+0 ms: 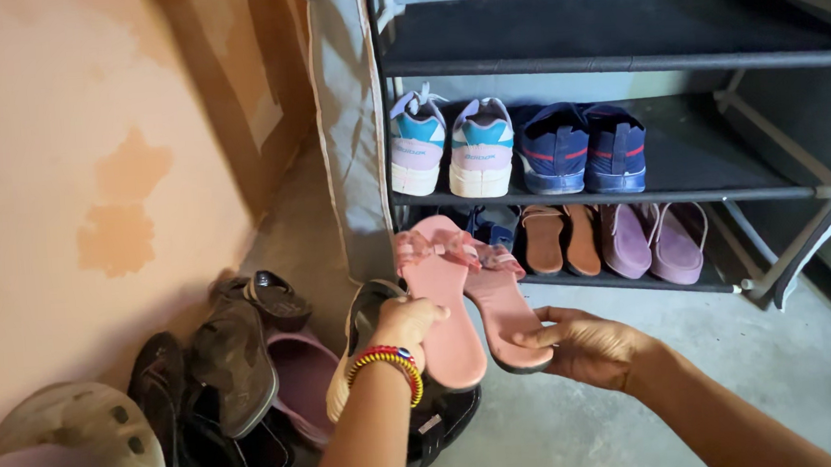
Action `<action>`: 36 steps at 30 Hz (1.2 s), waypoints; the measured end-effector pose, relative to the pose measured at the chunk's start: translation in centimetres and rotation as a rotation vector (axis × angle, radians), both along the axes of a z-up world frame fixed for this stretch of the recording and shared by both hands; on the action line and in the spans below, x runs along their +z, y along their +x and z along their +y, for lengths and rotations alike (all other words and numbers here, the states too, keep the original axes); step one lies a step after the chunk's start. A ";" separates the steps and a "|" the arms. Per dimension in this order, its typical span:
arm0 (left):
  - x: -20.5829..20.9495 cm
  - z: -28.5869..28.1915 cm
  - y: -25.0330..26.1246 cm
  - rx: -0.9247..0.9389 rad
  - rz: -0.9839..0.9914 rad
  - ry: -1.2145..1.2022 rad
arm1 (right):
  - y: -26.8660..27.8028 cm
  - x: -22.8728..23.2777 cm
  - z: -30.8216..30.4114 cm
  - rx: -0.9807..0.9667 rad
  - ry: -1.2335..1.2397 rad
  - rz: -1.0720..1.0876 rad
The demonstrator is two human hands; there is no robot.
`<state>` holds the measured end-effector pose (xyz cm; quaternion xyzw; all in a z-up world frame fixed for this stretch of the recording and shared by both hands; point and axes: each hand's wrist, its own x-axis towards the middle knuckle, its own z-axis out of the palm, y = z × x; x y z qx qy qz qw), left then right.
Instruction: The person organizes a pile of shoes and sandals by picking them up one by one and placing them neatly on a multi-tiered shoe rack. They handle various types of footwear, including sneakers, sandals, and clogs, arranging them in pairs on the shelves.
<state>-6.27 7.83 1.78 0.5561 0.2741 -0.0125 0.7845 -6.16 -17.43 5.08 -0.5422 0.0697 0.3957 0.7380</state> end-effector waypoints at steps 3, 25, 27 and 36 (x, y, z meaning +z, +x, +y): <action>-1.2 -1.7 1.0 0.020 0.012 0.079 | 0.4 -1.4 -0.1 -0.047 0.065 -0.003; -5.1 -3.2 7.0 -0.130 -0.206 0.047 | 4.0 -5.2 -0.6 -0.341 0.132 0.001; -5.1 -3.2 7.4 -0.130 -0.215 0.005 | 4.6 -5.4 -0.5 -0.364 0.159 0.018; -5.0 -2.8 9.8 -0.157 -0.167 -0.071 | 8.0 -7.0 -0.5 -0.407 0.191 0.027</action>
